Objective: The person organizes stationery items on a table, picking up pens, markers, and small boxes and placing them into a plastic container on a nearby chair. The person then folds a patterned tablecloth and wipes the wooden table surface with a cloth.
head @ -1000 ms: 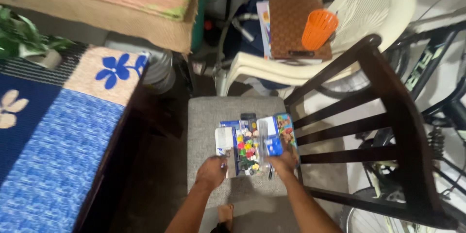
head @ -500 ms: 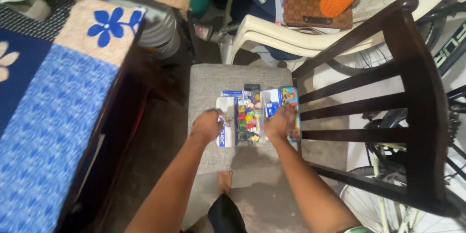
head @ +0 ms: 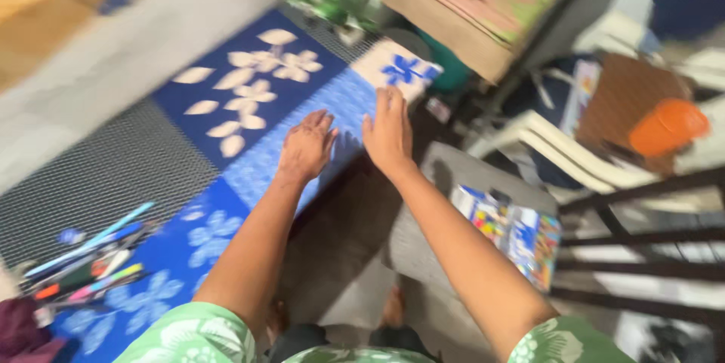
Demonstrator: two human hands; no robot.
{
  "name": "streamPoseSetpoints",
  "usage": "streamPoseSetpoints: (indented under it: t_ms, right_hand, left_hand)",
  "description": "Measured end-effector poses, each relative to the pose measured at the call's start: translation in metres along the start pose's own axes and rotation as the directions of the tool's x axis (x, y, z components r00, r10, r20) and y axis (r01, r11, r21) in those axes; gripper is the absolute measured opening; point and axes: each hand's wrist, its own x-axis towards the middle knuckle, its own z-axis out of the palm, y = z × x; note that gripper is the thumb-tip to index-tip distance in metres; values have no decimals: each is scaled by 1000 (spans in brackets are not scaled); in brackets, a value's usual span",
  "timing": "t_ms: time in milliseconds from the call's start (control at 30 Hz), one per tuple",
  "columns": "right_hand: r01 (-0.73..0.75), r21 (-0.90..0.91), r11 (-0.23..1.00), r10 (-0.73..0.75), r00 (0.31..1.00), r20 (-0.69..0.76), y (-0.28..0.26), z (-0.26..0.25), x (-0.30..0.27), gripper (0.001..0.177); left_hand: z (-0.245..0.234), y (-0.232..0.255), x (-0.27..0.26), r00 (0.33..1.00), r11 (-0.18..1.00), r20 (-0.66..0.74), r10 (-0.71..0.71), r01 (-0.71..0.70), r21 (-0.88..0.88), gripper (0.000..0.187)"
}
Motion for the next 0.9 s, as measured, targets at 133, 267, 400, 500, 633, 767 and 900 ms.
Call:
streamPoseSetpoints:
  t_ms: [133, 267, 400, 500, 633, 767, 900]
  right_hand:
    - [63, 134, 989, -79, 990, 116, -110, 67, 9, 56]
    - [145, 188, 971, -192, 945, 264, -214, 143, -19, 53]
    - [193, 268, 944, -301, 837, 457, -304, 210, -74, 55]
    - [213, 287, 934, -349, 717, 603, -358, 260, -111, 68]
    - [343, 231, 910, -400, 587, 704, -400, 300, -143, 93]
    - [344, 104, 933, -281, 517, 809, -419, 316, -152, 113]
    - [331, 8, 943, -185, 508, 841, -405, 323, -158, 94]
  left_hand:
    - [-61, -113, -79, 975, 974, -27, -221, 222, 51, 50]
    - [-103, -217, -186, 904, 896, 85, -419, 396, 201, 73]
    - [-142, -272, -294, 712, 779, 349, -610, 457, 429, 111]
    - [-161, -292, -357, 754, 776, 225, -617, 536, 333, 131]
    - [-168, -318, -376, 834, 862, 259, -487, 411, 297, 140]
    - [-177, -343, -366, 819, 900, 377, -432, 369, 231, 138]
    - [-173, -354, -360, 836, 917, 377, -399, 371, 147, 127]
